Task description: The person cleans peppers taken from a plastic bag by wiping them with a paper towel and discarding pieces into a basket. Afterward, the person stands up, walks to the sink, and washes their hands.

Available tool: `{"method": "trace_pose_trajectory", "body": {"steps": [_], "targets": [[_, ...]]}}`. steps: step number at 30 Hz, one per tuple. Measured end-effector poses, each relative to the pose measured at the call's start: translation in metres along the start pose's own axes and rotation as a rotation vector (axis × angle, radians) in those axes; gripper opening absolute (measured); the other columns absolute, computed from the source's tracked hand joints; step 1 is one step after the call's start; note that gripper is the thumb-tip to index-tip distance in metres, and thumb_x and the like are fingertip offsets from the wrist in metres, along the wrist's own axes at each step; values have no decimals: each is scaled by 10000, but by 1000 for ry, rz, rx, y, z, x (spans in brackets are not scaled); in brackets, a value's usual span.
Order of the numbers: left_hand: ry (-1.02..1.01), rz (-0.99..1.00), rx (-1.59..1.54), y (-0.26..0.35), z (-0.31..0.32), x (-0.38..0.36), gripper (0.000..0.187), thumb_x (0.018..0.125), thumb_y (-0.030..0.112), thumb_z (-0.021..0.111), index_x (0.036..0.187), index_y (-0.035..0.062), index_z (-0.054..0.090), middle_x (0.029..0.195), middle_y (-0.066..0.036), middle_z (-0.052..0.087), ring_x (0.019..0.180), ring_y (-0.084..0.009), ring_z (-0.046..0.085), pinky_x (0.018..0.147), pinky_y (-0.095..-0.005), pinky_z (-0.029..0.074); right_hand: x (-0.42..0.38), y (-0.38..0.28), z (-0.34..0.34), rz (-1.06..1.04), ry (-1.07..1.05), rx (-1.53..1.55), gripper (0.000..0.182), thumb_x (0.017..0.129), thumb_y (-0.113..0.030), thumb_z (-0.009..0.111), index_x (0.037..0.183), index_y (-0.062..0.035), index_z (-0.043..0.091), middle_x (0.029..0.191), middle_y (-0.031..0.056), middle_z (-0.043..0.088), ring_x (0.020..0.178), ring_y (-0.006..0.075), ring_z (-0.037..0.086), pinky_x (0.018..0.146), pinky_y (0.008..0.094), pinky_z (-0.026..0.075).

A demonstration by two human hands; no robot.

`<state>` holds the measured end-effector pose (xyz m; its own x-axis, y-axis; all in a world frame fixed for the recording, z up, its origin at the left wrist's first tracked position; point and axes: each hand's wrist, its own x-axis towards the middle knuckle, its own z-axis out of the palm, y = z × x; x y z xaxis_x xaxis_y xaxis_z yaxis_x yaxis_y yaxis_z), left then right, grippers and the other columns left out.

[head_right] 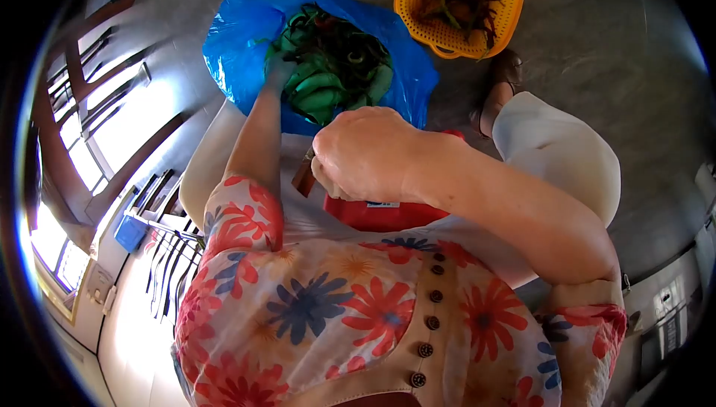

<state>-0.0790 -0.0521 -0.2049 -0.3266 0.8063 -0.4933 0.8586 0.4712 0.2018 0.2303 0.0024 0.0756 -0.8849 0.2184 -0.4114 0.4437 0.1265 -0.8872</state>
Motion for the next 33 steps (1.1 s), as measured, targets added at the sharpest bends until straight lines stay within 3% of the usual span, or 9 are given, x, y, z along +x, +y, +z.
{"method": "trace_pose_trajectory", "body": {"steps": [7,10,14,18,21,23,27,30,33], "targets": [[11,82,55,-1,0,1,211,702,175,622,896,108,671,846,-135,647,797,-288,618,736,-364,474,6,2,-1,-6,25,-27,199,716,-146,503,601,-3,578,640,202,583,648,358,586,619,429,476],[111,132,34,28,-28,-7,181,720,154,599,862,58,659,813,-195,618,789,-362,581,695,-436,453,6,7,-2,-25,39,-7,197,721,-144,494,622,-5,592,660,199,590,673,352,590,640,422,475],[102,171,63,67,-71,-20,189,742,159,578,892,69,649,812,-191,611,779,-362,577,687,-423,454,6,9,-18,-56,116,7,201,745,-152,479,700,-26,627,698,192,601,711,341,593,666,410,473],[-15,269,2,110,-134,-57,220,759,208,582,933,87,643,836,-169,617,783,-342,584,692,-391,465,-2,10,-41,-67,265,-30,208,771,-188,486,789,-47,638,722,171,610,715,344,588,674,414,469],[-154,489,-63,146,-179,-84,226,757,211,604,933,73,639,843,-146,628,781,-310,598,689,-354,472,-2,11,-53,-144,558,-131,184,797,-195,500,818,-58,622,760,159,605,740,327,587,660,406,471],[-235,485,-208,177,-208,-115,214,737,172,623,917,57,634,791,-131,626,718,-268,599,659,-327,469,4,15,-53,-267,770,-251,178,810,-210,506,839,-65,604,807,131,599,756,314,587,660,408,471],[-374,507,-582,182,-209,-123,213,690,109,654,884,26,622,685,-93,593,604,-169,551,599,-278,453,19,19,-35,-315,734,-332,177,812,-219,521,859,-56,571,813,137,596,766,315,584,677,405,463],[-487,440,-531,184,-221,-121,245,723,-13,648,963,-11,601,876,-20,614,802,-91,578,732,-229,469,19,13,-38,-183,612,-107,190,804,-227,536,873,-51,559,797,155,594,778,326,582,674,407,457],[-355,496,-624,183,-226,-124,327,703,-48,634,1018,-1,562,834,-18,610,789,-89,578,726,-224,468,25,6,-42,-57,504,26,239,812,-255,540,882,-30,578,800,170,597,781,321,584,685,381,456]]}}
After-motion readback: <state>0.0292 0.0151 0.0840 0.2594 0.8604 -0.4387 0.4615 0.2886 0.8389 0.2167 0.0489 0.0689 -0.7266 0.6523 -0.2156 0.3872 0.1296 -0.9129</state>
